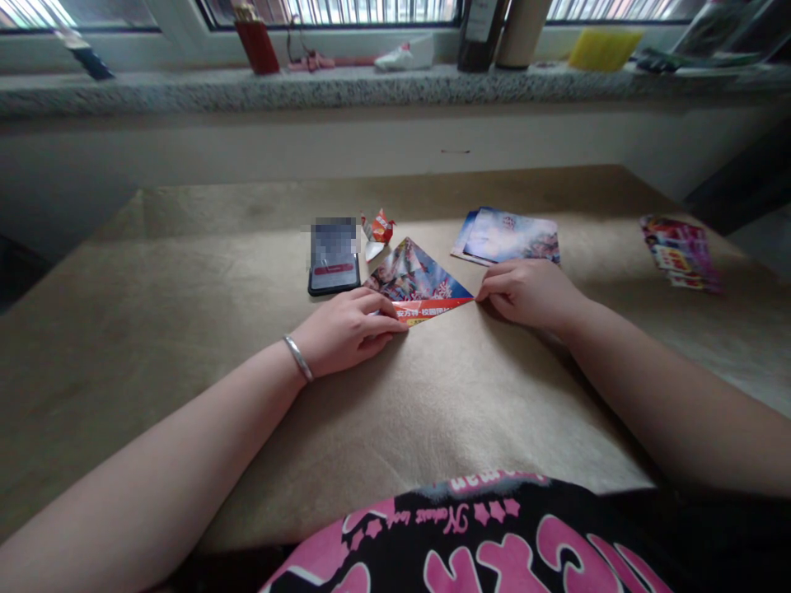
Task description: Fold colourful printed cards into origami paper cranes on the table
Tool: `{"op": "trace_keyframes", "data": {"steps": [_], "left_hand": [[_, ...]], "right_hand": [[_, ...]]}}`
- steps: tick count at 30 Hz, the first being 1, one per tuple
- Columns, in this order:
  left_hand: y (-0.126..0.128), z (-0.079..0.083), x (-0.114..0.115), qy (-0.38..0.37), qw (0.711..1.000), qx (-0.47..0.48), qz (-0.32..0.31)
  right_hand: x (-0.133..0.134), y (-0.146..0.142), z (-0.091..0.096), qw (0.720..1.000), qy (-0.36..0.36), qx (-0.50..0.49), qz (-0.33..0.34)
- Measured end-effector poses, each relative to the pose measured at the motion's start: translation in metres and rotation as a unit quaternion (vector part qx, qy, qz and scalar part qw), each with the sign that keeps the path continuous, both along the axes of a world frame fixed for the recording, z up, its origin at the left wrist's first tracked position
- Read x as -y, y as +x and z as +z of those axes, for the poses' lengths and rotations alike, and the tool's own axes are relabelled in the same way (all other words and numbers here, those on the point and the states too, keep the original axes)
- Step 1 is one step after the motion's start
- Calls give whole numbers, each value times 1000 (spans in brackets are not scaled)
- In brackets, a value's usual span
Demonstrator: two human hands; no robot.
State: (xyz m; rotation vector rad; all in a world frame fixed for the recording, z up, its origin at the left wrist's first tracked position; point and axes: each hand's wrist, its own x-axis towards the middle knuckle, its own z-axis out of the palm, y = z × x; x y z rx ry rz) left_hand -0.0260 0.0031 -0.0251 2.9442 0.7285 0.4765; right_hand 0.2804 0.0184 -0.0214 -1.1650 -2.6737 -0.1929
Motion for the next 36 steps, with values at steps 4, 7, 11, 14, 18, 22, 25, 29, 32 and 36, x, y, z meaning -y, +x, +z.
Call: {"op": "trace_keyframes", "data": {"steps": [4, 7, 11, 14, 18, 22, 25, 29, 32, 36], "left_hand": [[1, -2, 1, 30, 999, -14, 1], [1, -2, 1, 26, 999, -26, -7], [3, 1, 1, -22, 999, 2, -29], [4, 1, 2, -49, 996, 15, -68], [4, 0, 4, -69, 994, 9, -87], [5, -1, 4, -74, 993, 14, -90], [6, 1, 2, -67, 992, 19, -107], [6, 3, 1, -27, 997, 6, -77], [4, 4, 2, 2, 999, -14, -46], [1, 2, 2, 39, 999, -20, 11]], "right_hand": [[0, -3, -6, 996, 12, -60, -59], [2, -7, -9, 990, 15, -118, -75], [5, -15, -8, 982, -6, -190, -10], [7, -22, -8, 967, -22, -251, 49], [7, -26, -8, 962, -20, -264, 62], [7, -25, -7, 966, -7, -256, 40], [6, -24, -7, 969, -22, -244, 44], [3, -22, -10, 970, -15, -238, 47], [2, -23, -13, 971, -20, -236, 46], [4, -25, -15, 967, -60, -248, 11]]}}
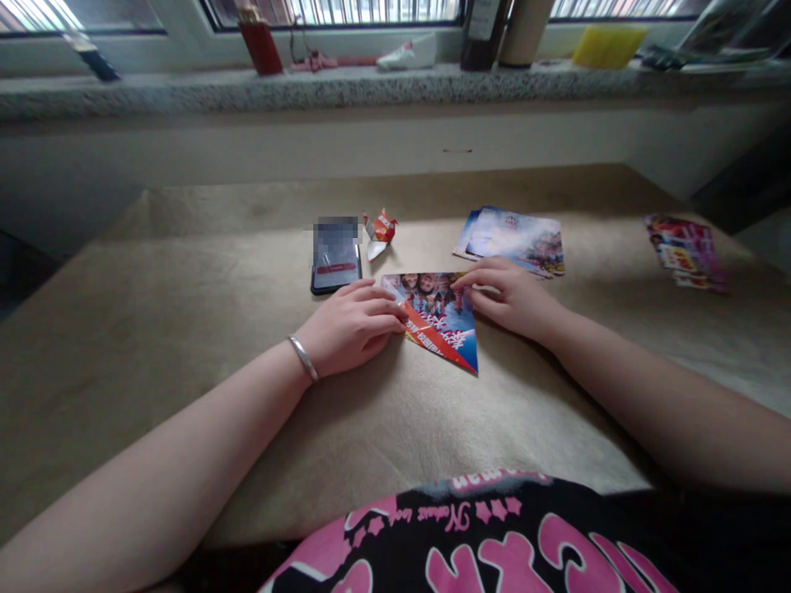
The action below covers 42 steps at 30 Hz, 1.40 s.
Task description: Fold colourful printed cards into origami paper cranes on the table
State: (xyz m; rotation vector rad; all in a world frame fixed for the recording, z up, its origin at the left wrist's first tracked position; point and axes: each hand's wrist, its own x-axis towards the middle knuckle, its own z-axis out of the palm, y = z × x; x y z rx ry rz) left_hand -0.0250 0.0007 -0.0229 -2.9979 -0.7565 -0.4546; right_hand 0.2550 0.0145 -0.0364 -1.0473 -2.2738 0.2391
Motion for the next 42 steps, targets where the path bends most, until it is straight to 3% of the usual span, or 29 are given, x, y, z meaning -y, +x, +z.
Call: {"op": "trace_keyframes", "data": {"steps": [6, 11, 23, 29, 32, 37, 42], "left_hand": [[-4, -2, -3, 67, 993, -2, 102], [-3, -2, -2, 63, 986, 0, 153], [10, -3, 12, -44, 995, 3, 84], [8, -4, 7, -39, 992, 19, 115], [8, -2, 6, -22, 991, 22, 127], [9, -3, 5, -34, 995, 20, 93], [6, -8, 1, -56, 997, 20, 53]], "right_hand": [[1, 0, 2, 1000, -9, 22, 14], [-2, 4, 2, 997, -26, 36, 55], [-6, 1, -2, 992, 24, 72, 101], [-3, 4, 5, 989, 89, 73, 90], [1, 0, 9, 983, 114, 67, 131], [5, -6, 10, 972, 47, 68, 222], [7, -7, 11, 970, -30, 62, 231]]}}
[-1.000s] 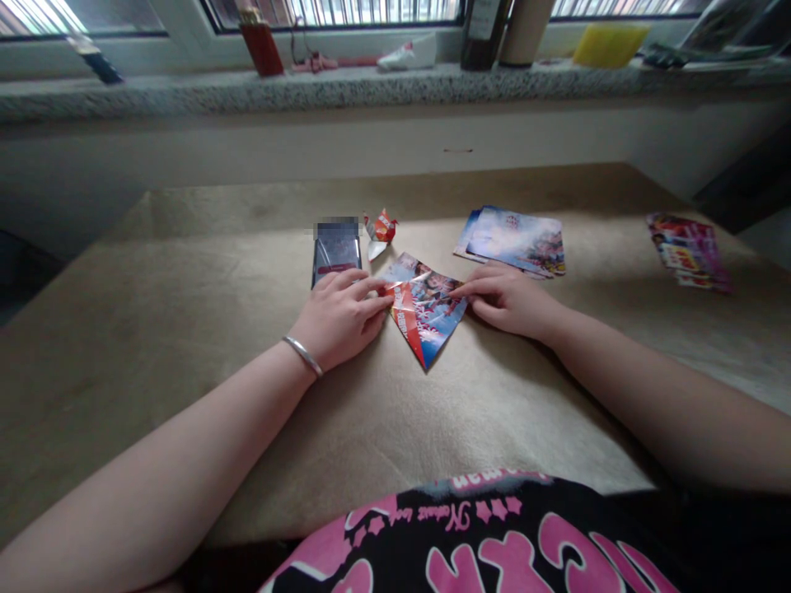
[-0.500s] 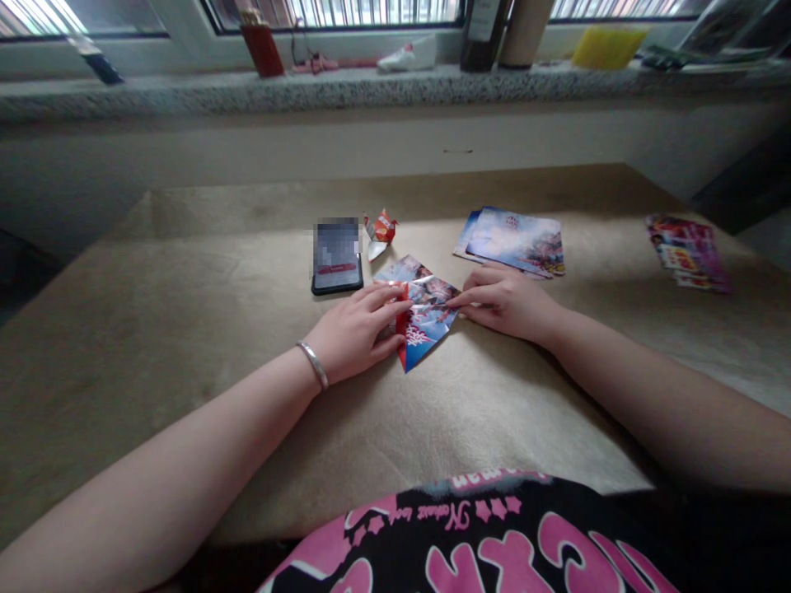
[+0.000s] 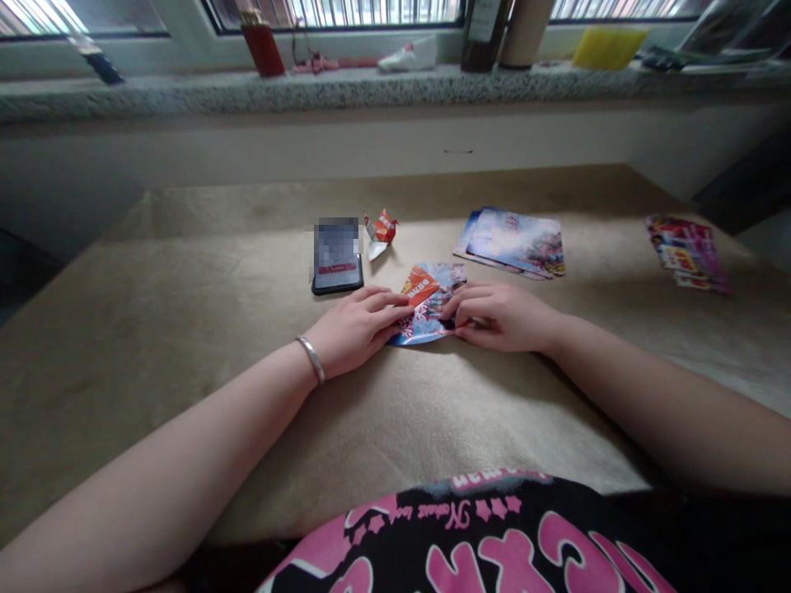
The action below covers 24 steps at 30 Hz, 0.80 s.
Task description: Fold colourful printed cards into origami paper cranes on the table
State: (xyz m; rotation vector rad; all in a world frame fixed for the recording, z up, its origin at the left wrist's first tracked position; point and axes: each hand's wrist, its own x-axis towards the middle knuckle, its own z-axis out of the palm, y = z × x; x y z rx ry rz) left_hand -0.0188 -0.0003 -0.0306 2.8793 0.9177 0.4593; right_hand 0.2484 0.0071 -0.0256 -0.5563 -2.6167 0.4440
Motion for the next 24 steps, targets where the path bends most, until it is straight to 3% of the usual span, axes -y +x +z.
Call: {"op": "trace_keyframes", "data": {"steps": [8, 14, 24], "left_hand": [[-9, 3, -2, -54, 996, -67, -36], [-5, -1, -1, -3, 999, -42, -1], [-4, 4, 1, 17, 998, -10, -51]], "right_hand": [[0, 2, 0, 1000, 12, 7, -13], [1, 1, 3, 997, 71, -9, -31], [5, 1, 7, 997, 60, 50, -5]]}}
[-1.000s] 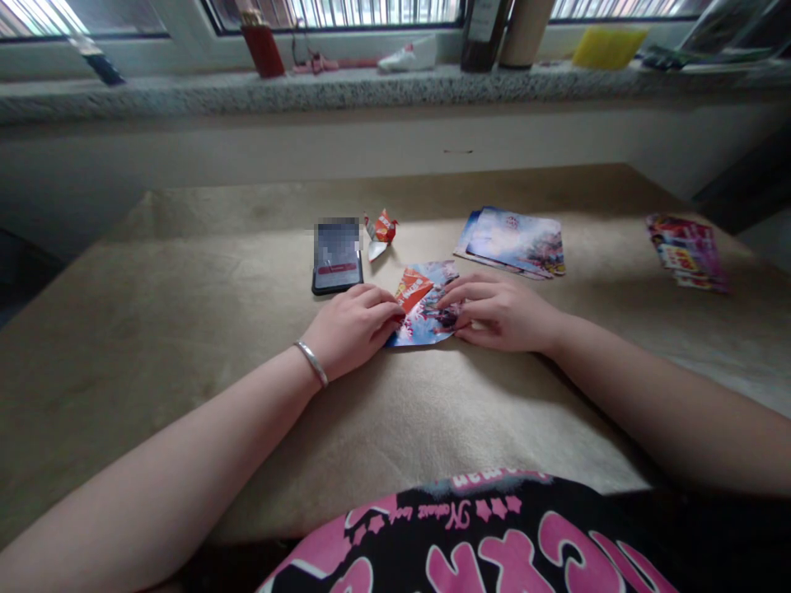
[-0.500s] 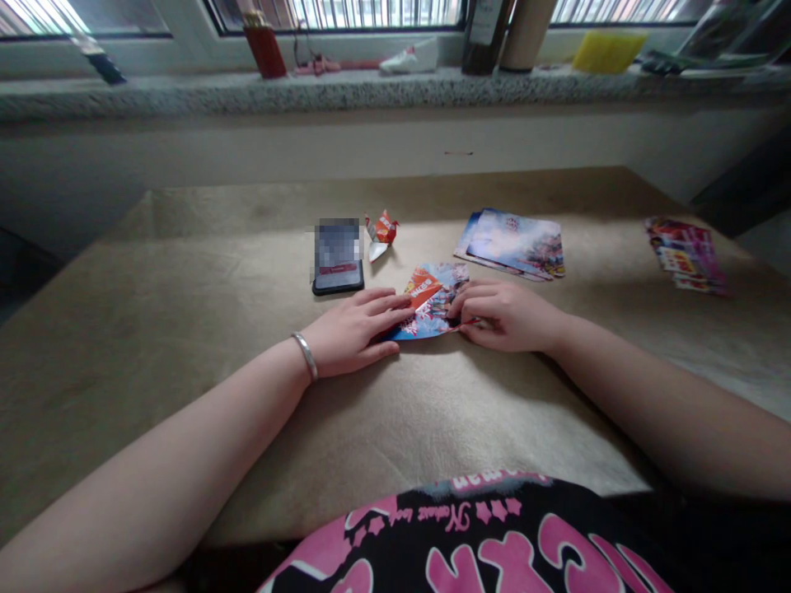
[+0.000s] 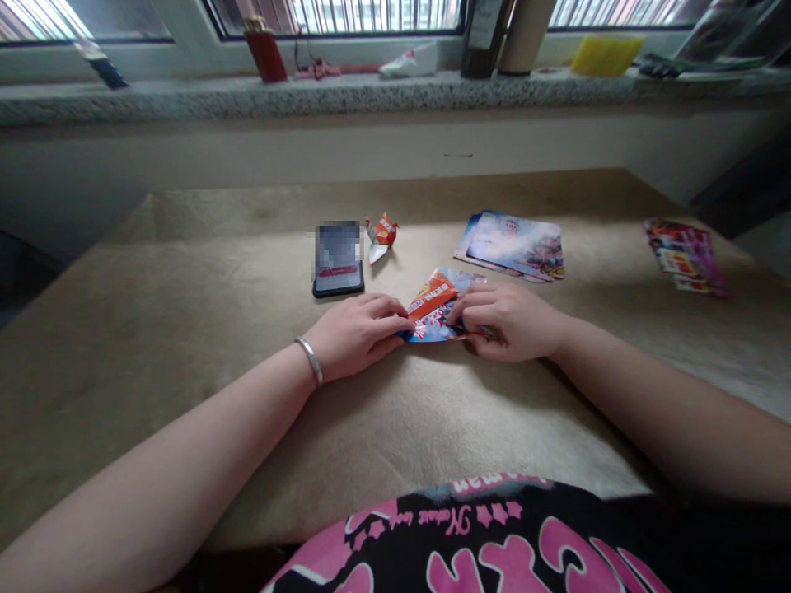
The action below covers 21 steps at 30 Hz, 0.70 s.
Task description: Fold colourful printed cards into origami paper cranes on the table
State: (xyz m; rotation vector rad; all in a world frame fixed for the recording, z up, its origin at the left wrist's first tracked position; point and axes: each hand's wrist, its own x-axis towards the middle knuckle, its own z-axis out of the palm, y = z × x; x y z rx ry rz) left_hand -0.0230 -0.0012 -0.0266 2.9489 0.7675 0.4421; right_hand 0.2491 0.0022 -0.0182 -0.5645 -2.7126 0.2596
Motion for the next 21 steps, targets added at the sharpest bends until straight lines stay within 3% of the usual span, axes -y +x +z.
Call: {"op": "trace_keyframes", "data": {"steps": [7, 13, 21], "left_hand": [[3, -2, -1, 10, 1000, 8, 10], [4, 0, 1, 19, 999, 11, 29], [4, 0, 2, 55, 998, 9, 29]], "right_hand": [[-4, 2, -3, 1000, -16, -22, -7], [-7, 2, -6, 993, -86, -71, -43], [-7, 1, -6, 960, -164, -67, -218]]}}
